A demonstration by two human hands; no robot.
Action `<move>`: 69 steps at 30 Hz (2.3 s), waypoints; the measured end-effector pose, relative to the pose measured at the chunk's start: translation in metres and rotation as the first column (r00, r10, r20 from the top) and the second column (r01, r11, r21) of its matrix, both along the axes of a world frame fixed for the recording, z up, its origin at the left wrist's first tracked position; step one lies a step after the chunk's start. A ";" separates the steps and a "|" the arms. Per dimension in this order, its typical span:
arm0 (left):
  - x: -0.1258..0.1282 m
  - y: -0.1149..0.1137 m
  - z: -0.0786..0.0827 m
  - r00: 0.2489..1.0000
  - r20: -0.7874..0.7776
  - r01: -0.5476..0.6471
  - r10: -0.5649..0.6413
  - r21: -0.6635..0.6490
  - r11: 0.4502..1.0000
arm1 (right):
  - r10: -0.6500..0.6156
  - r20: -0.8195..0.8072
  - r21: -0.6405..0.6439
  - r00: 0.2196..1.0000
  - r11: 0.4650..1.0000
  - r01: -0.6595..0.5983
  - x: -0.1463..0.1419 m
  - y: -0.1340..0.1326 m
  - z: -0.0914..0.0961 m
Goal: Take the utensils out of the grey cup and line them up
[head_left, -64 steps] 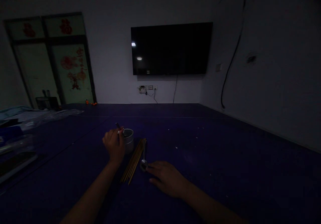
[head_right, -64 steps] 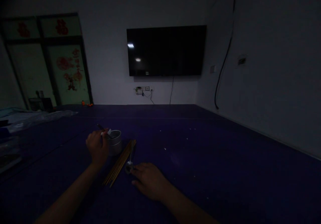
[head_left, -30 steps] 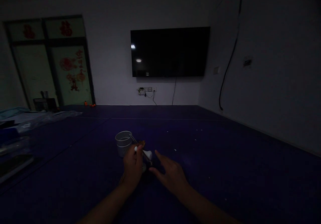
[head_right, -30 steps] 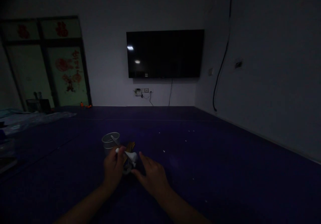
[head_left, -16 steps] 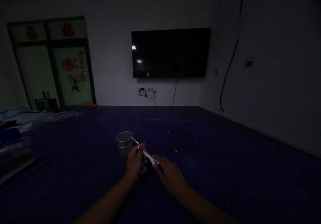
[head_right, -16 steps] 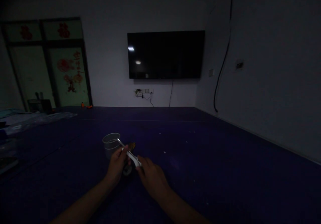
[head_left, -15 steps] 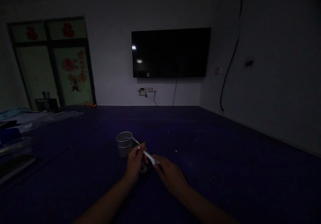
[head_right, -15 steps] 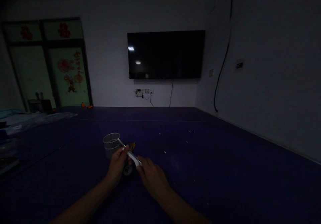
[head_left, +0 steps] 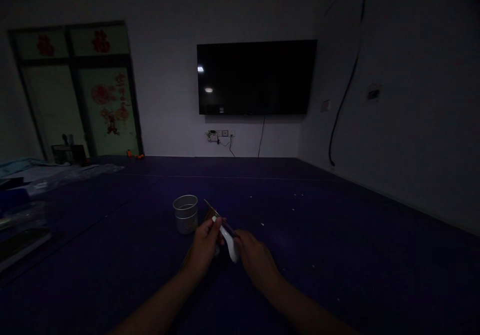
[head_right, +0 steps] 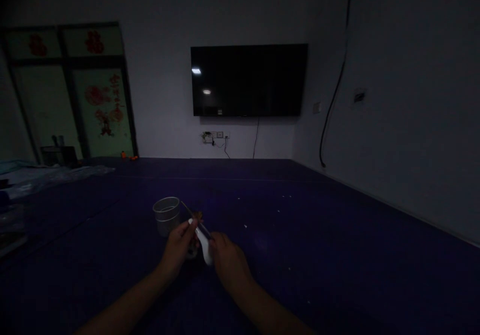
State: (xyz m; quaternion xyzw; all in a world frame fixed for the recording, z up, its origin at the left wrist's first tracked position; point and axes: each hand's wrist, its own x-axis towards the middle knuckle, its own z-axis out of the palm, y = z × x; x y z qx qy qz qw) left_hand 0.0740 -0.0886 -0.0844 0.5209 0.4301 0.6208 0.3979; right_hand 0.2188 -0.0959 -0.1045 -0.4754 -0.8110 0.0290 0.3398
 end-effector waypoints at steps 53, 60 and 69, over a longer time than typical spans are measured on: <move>-0.008 0.005 -0.011 0.882 -0.415 -0.172 0.221 0.152 0.973 | 0.027 0.045 -0.220 0.999 0.975 -0.016 0.003 0.006 -0.006; -0.010 0.007 -0.013 0.854 -0.472 -0.166 0.220 0.152 0.974 | 0.015 0.131 -0.204 0.991 0.979 0.012 0.004 0.002 -0.006; -0.012 0.010 -0.016 0.840 -0.491 -0.162 0.230 0.178 0.971 | 0.059 0.110 -0.208 0.992 0.978 -0.035 0.003 0.004 -0.006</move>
